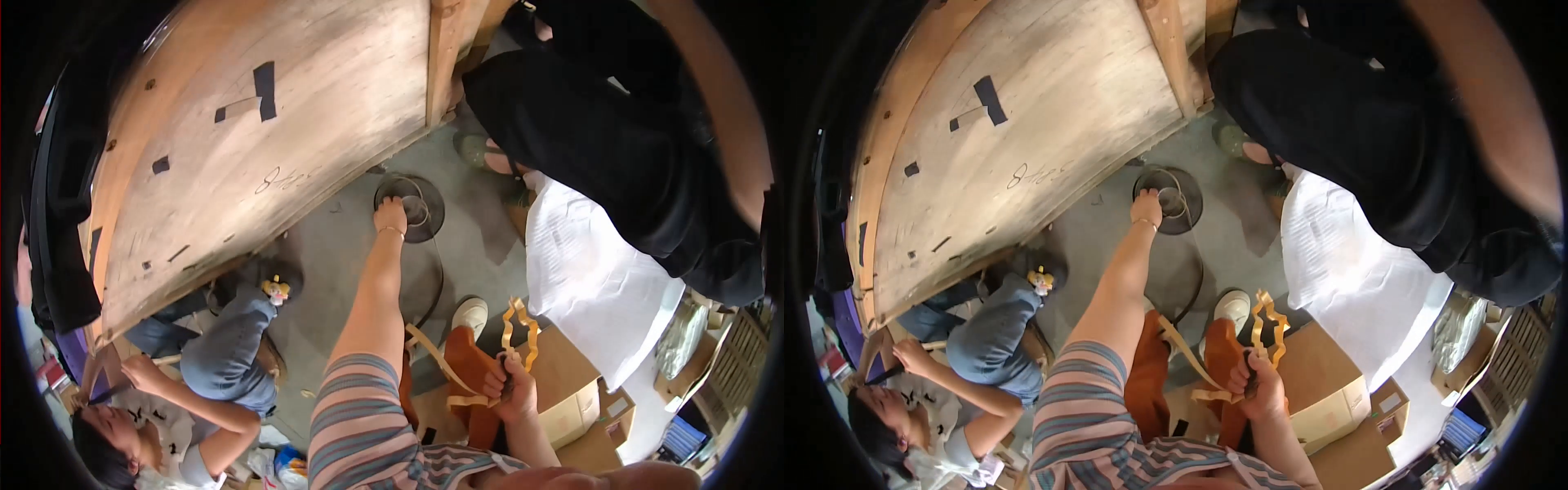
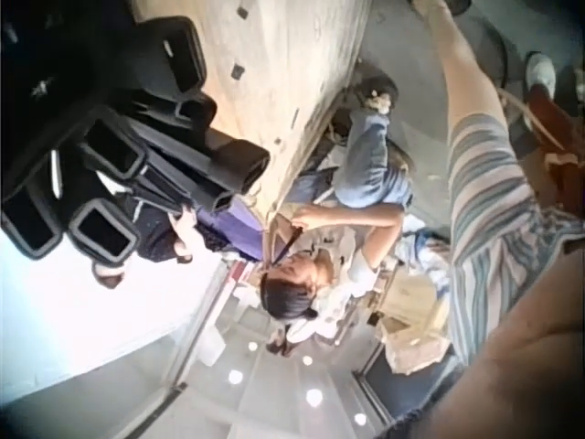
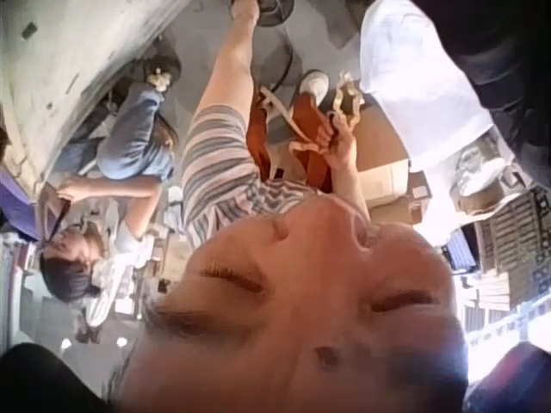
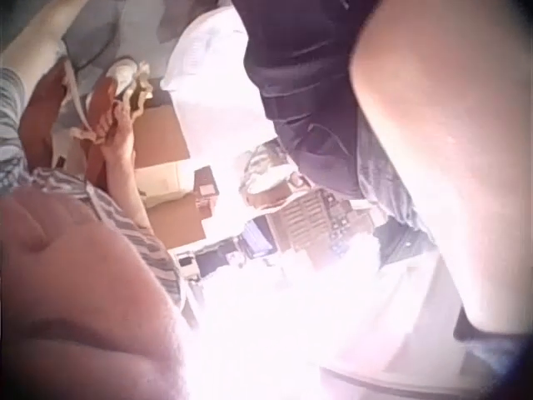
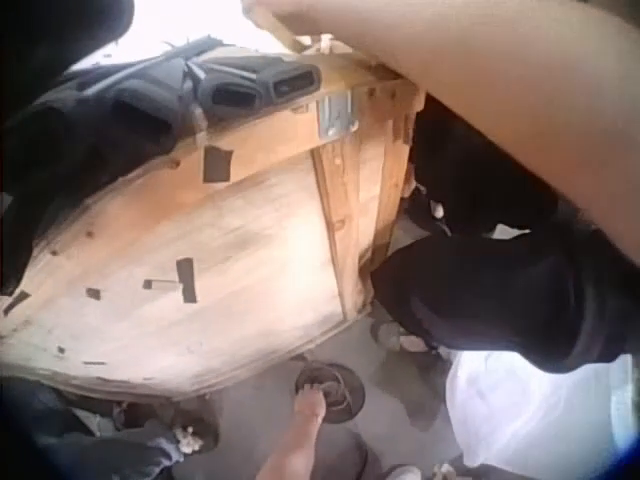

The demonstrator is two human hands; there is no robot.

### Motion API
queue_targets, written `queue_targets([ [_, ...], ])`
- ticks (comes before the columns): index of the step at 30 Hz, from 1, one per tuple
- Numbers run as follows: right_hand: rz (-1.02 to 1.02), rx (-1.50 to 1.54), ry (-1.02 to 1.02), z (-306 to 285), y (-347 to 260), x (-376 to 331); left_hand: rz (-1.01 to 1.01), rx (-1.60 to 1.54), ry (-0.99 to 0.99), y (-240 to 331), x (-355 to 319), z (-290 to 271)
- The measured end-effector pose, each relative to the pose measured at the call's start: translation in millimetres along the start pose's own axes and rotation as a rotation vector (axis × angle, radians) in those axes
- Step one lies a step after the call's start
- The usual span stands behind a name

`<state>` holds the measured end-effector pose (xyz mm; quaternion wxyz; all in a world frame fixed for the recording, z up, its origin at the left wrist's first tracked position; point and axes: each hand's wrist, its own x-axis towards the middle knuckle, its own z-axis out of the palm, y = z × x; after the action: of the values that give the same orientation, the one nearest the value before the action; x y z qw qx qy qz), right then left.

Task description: Applying adhesive foam strips to black plastic industrial components.

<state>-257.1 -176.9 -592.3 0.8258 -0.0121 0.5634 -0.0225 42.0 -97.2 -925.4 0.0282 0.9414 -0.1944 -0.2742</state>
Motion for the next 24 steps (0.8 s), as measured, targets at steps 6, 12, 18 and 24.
queue_targets([
  [6,-0.047,-0.015,-0.028,-8,-2,6,0.327,-0.382,-0.061,17,-34,12],
  [12,-0.042,0.006,-0.089,-4,-8,12,0.354,-0.595,-0.185,53,-23,-2],
  [18,-0.037,0.030,-0.166,-4,-16,13,0.356,-0.161,-0.104,72,-12,-25],
  [24,-0.053,0.015,-0.207,-4,-22,9,-0.054,-0.003,0.201,38,10,-23],
])
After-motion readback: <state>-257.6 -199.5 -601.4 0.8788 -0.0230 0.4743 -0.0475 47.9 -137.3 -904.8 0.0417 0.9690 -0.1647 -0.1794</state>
